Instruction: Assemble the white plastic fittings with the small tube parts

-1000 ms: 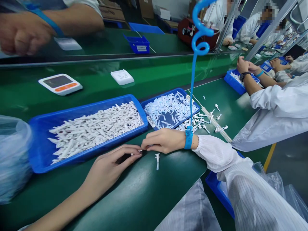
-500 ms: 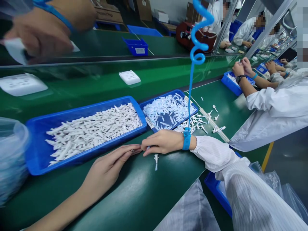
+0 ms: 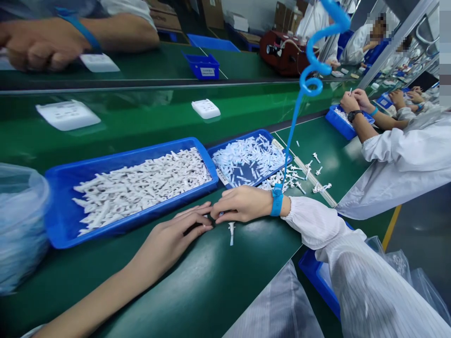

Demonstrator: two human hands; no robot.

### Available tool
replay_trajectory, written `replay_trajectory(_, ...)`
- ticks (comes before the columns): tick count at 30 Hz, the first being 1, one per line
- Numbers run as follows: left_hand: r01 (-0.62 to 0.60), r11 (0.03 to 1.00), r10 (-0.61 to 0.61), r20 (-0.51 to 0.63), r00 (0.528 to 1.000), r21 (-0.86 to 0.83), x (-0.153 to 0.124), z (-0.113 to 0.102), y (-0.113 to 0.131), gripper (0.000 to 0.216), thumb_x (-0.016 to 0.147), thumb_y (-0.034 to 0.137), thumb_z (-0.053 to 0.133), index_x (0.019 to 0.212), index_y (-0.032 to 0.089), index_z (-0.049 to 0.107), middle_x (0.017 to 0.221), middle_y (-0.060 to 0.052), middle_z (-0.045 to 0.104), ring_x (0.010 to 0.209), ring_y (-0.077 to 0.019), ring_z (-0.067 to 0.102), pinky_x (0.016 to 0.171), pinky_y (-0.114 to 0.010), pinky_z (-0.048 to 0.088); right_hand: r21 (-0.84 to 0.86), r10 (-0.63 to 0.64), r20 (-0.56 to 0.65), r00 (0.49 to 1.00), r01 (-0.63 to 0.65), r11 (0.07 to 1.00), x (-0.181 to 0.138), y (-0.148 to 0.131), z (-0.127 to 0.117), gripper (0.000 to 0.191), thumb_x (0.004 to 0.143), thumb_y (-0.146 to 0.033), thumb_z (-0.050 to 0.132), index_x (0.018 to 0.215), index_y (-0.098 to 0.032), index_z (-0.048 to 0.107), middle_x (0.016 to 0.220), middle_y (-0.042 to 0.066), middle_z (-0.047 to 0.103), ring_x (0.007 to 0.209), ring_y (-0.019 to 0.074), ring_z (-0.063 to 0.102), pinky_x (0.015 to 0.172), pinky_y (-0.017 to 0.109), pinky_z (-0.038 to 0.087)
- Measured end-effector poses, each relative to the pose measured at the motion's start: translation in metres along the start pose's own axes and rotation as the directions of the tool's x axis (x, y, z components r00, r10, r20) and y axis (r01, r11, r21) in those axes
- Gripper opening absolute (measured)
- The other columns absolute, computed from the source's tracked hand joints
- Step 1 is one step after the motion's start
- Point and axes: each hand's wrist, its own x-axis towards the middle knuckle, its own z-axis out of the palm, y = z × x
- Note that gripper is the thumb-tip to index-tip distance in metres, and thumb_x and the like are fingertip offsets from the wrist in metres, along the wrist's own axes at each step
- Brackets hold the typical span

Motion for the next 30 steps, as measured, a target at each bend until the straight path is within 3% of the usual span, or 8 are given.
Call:
replay_trajectory(4,-0.071,0.997,0.072,-0.075,0.995,0.020,0.003,-0.002,0.006,0.070,0.121,0.073,0.043,0.101,0.029,0.093,0.127,-0.009,0.089,0.127,-0.0294,0.087,0.109,-0.039,0.074,-0.010,-0.022,-0.011,1.000,0.022,1.000,-0.001,0.003,0.001,0.028,0.125,-0.034,0.058,0.125,-0.017,0.080,0.103,0.008,0.082,0.092,0.0176,0.068,0.090,0.028,0.054)
replay_trajectory(7,-0.080,0.996,0.085,-0.110,0.990,0.046,0.003,-0.005,0.010,0.057,0.121,0.063,0.053,0.103,0.030,0.096,0.110,-0.008,0.086,0.104,-0.0238,0.084,0.092,-0.033,0.071,-0.010,-0.034,-0.029,0.999,0.033,0.999,-0.002,0.006,0.002,0.029,0.125,-0.033,0.056,0.127,-0.017,0.081,0.110,0.010,0.084,0.095,0.0181,0.070,0.092,0.030,0.055)
replay_trajectory(10,-0.076,0.996,0.083,-0.158,0.984,0.052,0.003,-0.007,0.011,0.050,0.119,0.060,0.060,0.104,0.030,0.096,0.097,-0.007,0.085,0.093,-0.0227,0.078,0.088,-0.034,0.068,-0.010,-0.038,-0.050,0.998,0.038,0.999,-0.004,0.007,0.003,0.029,0.125,-0.033,0.057,0.127,-0.018,0.082,0.112,0.011,0.085,0.097,0.0187,0.072,0.092,0.031,0.057)
replay_trajectory(16,-0.038,0.995,0.053,-0.160,0.986,0.096,0.005,-0.002,0.008,0.045,0.120,0.054,0.062,0.107,0.026,0.095,0.101,-0.007,0.090,0.096,-0.0237,0.080,0.093,-0.037,0.068,-0.013,-0.041,-0.099,0.994,0.040,0.999,-0.007,0.009,0.004,0.028,0.124,-0.033,0.059,0.126,-0.018,0.083,0.106,0.010,0.085,0.097,0.0191,0.074,0.092,0.031,0.060)
replay_trajectory(24,0.064,0.971,-0.040,-0.107,0.993,0.232,0.011,0.009,0.013,0.019,0.115,0.026,0.072,0.121,0.020,0.089,0.115,-0.011,0.091,0.109,-0.0287,0.085,0.099,-0.042,0.066,-0.051,-0.096,-0.204,0.974,0.087,0.995,-0.012,0.009,0.002,0.021,0.119,-0.023,0.064,0.118,-0.020,0.085,0.106,0.010,0.087,0.101,0.0183,0.082,0.098,0.030,0.068)
replay_trajectory(30,0.020,0.971,-0.022,0.006,1.000,0.240,0.025,0.016,0.025,0.019,0.114,0.025,0.076,0.128,0.017,0.086,0.121,-0.011,0.091,0.118,-0.0249,0.085,0.112,-0.038,0.064,-0.046,-0.179,-0.296,0.938,0.174,0.984,-0.017,0.003,-0.016,0.032,0.120,-0.024,0.054,0.119,-0.026,0.086,0.105,0.011,0.088,0.096,0.0215,0.087,0.088,0.032,0.073)
